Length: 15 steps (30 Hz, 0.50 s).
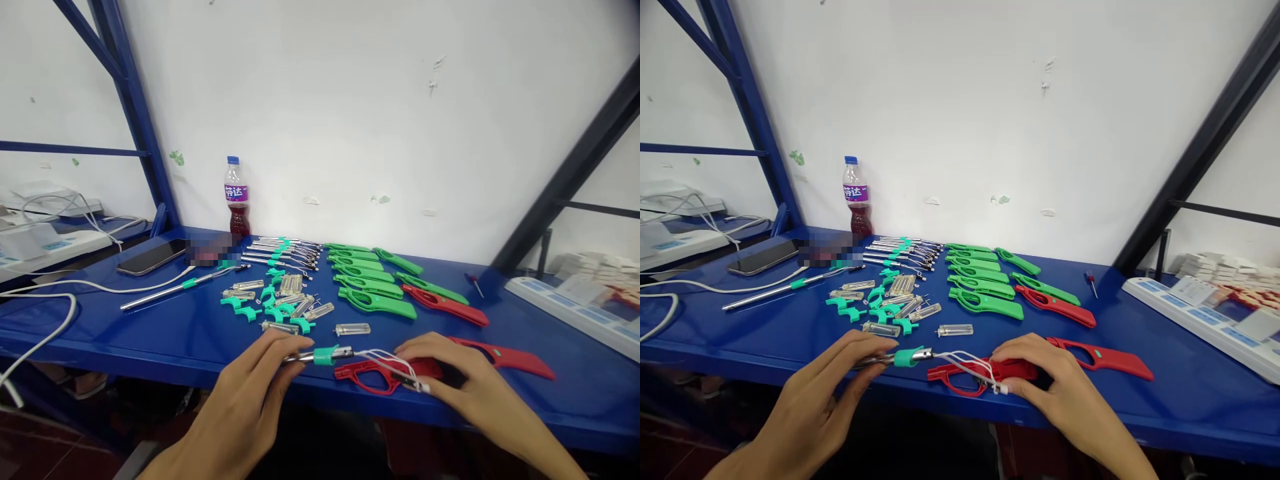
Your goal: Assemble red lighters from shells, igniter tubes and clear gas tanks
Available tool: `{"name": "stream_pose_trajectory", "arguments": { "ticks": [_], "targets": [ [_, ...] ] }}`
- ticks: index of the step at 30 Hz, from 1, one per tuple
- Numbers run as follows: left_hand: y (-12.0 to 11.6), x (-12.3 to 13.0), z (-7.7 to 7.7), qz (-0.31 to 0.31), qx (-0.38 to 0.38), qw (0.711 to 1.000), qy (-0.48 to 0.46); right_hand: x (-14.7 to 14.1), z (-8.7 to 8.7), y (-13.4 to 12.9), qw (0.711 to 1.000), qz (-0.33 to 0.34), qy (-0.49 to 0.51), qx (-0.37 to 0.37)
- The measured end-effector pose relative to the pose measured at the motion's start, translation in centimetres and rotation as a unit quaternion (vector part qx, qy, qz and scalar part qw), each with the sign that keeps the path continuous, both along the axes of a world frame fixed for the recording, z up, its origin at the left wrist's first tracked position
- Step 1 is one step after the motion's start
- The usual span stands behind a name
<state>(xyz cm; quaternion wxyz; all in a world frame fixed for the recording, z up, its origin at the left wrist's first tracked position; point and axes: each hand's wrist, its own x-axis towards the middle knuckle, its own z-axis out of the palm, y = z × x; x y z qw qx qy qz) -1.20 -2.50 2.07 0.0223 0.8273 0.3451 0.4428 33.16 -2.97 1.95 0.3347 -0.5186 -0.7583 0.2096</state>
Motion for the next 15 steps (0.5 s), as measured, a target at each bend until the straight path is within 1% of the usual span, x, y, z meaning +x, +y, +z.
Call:
{"name": "stream_pose_trajectory", "arguments": {
  "ticks": [3,6,8,11,15],
  "targets": [
    [0.0,0.3,-0.7,-0.011,-0.033,0.999,0.008,0.2,0.0,-0.1,1.000,-0.008,-0.008,0.009],
    [0.0,0.3,-1.0,-0.038,-0.064,0.997,0.035,0.3,-0.1,0.0,1.000,-0.002,-0.010,0.012],
    [-0.1,0.3,-1.3,-0.045,-0.082,0.994,0.057,0.2,-0.1,0.0,1.000,-0.001,-0.009,0.013],
    [-0.3,0.2,-1.6,-0.034,-0.093,0.992,0.078,0.2,-0.2,0.0,1.000,-0.006,-0.012,0.013],
    [-0.7,0.5,-1.3,-0.006,-0.085,0.995,0.060,0.2,-0.4,-0.1,1.000,-0.008,-0.016,0.017]
  ]
}}
